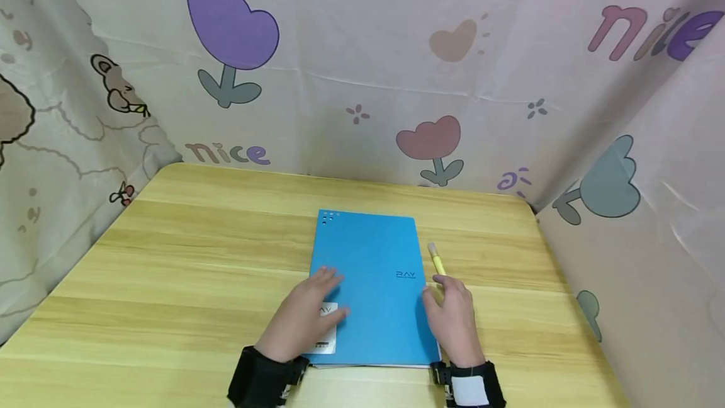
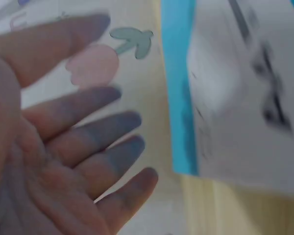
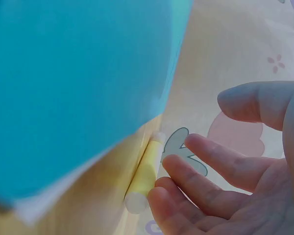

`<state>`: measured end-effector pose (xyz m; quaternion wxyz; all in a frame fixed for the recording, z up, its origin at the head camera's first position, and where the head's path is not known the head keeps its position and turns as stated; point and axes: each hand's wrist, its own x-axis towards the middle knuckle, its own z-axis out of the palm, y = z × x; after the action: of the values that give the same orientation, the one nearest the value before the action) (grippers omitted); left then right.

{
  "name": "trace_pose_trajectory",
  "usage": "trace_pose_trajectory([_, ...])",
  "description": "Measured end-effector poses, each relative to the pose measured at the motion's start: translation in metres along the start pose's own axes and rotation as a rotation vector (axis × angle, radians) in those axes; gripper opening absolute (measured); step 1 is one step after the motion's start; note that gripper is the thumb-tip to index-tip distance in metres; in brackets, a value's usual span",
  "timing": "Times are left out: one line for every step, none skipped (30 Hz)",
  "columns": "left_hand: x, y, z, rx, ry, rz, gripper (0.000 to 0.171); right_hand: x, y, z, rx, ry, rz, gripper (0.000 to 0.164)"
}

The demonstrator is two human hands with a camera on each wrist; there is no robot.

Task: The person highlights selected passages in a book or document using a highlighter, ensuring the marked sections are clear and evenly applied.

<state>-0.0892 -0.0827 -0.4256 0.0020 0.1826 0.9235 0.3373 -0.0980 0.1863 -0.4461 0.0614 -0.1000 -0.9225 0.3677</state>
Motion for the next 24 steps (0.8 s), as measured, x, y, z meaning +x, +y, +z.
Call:
trace_pose_trajectory([0.0, 0.004, 0.001, 0.004, -0.03, 0.024, 0.062, 0.0, 0.001, 0.0, 0.002, -0.001, -0.002, 0.043])
trace_pose_trajectory([-0.001, 0.007, 0.002, 0.003, -0.062, 0.047, 0.063, 0.0, 0.001, 0.0, 0.003, 0.001, -0.007, 0.042])
trace_pose_trajectory([-0.002, 0.011, 0.003, 0.003, -0.099, 0.067, 0.065, 0.0, 0.002, -0.001, 0.006, 0.002, -0.013, 0.042])
trace_pose_trajectory([-0.003, 0.014, 0.004, 0.001, -0.14, 0.08, 0.069, 0.0, 0.003, -0.001, 0.008, 0.004, -0.017, 0.042])
trace_pose_trajectory([-0.004, 0.017, 0.005, -0.002, -0.18, 0.086, 0.073, 0.001, 0.003, -0.001, 0.013, 0.008, -0.022, 0.042])
trace_pose_trajectory([-0.005, 0.02, 0.006, -0.001, -0.215, 0.085, 0.077, 0.001, 0.003, -0.001, 0.016, 0.009, -0.024, 0.041])
trace_pose_trajectory([-0.007, 0.022, 0.007, 0.005, -0.247, 0.078, 0.081, 0.001, 0.004, -0.001, 0.025, 0.006, -0.023, 0.041])
trace_pose_trajectory([-0.008, 0.023, 0.008, 0.011, -0.268, 0.07, 0.084, 0.001, 0.004, -0.001, 0.031, 0.003, -0.022, 0.041])
trace_pose_trajectory([-0.01, 0.024, 0.009, 0.024, -0.284, 0.062, 0.088, 0.001, 0.004, 0.0, 0.038, -0.004, -0.016, 0.041])
trace_pose_trajectory([-0.012, 0.024, 0.01, 0.037, -0.293, 0.052, 0.091, 0.001, 0.004, 0.0, 0.042, -0.008, -0.011, 0.041])
trace_pose_trajectory([-0.014, 0.023, 0.01, 0.051, -0.292, 0.045, 0.094, 0.001, 0.004, 0.0, 0.049, -0.013, -0.007, 0.041])
trace_pose_trajectory([-0.017, 0.021, 0.01, 0.06, -0.291, 0.035, 0.096, 0.001, 0.004, 0.001, 0.053, -0.019, -0.002, 0.041])
trace_pose_trajectory([-0.019, 0.019, 0.011, 0.068, -0.286, 0.028, 0.096, 0.001, 0.005, 0.001, 0.06, -0.024, 0.001, 0.041])
trace_pose_trajectory([-0.021, 0.016, 0.011, 0.072, -0.272, 0.025, 0.096, 0.002, 0.005, 0.001, 0.063, -0.026, 0.004, 0.042])
trace_pose_trajectory([-0.024, 0.013, 0.011, 0.068, -0.261, 0.019, 0.095, 0.002, 0.005, 0.001, 0.066, -0.027, 0.007, 0.042])
trace_pose_trajectory([-0.027, 0.01, 0.012, 0.063, -0.246, 0.015, 0.094, 0.002, 0.005, 0.001, 0.066, -0.027, 0.007, 0.042])
trace_pose_trajectory([-0.029, 0.007, 0.012, 0.058, -0.23, 0.011, 0.092, 0.002, 0.005, 0.001, 0.069, -0.027, 0.008, 0.042])
trace_pose_trajectory([-0.031, 0.003, 0.012, 0.047, -0.214, 0.007, 0.089, 0.002, 0.006, 0.001, 0.071, -0.027, 0.007, 0.042])
trace_pose_trajectory([-0.033, 0.001, 0.012, 0.04, -0.197, 0.002, 0.087, 0.002, 0.006, 0.0, 0.07, -0.026, 0.005, 0.043])
trace_pose_trajectory([-0.035, -0.002, 0.011, 0.028, -0.183, -0.003, 0.085, 0.002, 0.006, 0.0, 0.069, -0.026, 0.003, 0.044])
trace_pose_trajectory([-0.036, -0.003, 0.011, 0.018, -0.174, -0.011, 0.083, 0.002, 0.006, -0.001, 0.07, -0.025, 0.003, 0.045])
trace_pose_trajectory([-0.038, -0.004, 0.01, 0.014, -0.162, -0.018, 0.082, 0.002, 0.006, -0.002, 0.07, -0.023, 0.002, 0.046])
trace_pose_trajectory([-0.038, -0.005, 0.009, 0.009, -0.151, -0.023, 0.08, 0.002, 0.006, -0.003, 0.073, -0.019, 0.0, 0.048])
trace_pose_trajectory([-0.039, -0.006, 0.009, 0.004, -0.14, -0.025, 0.079, 0.003, 0.006, -0.003, 0.073, -0.015, -0.002, 0.05])
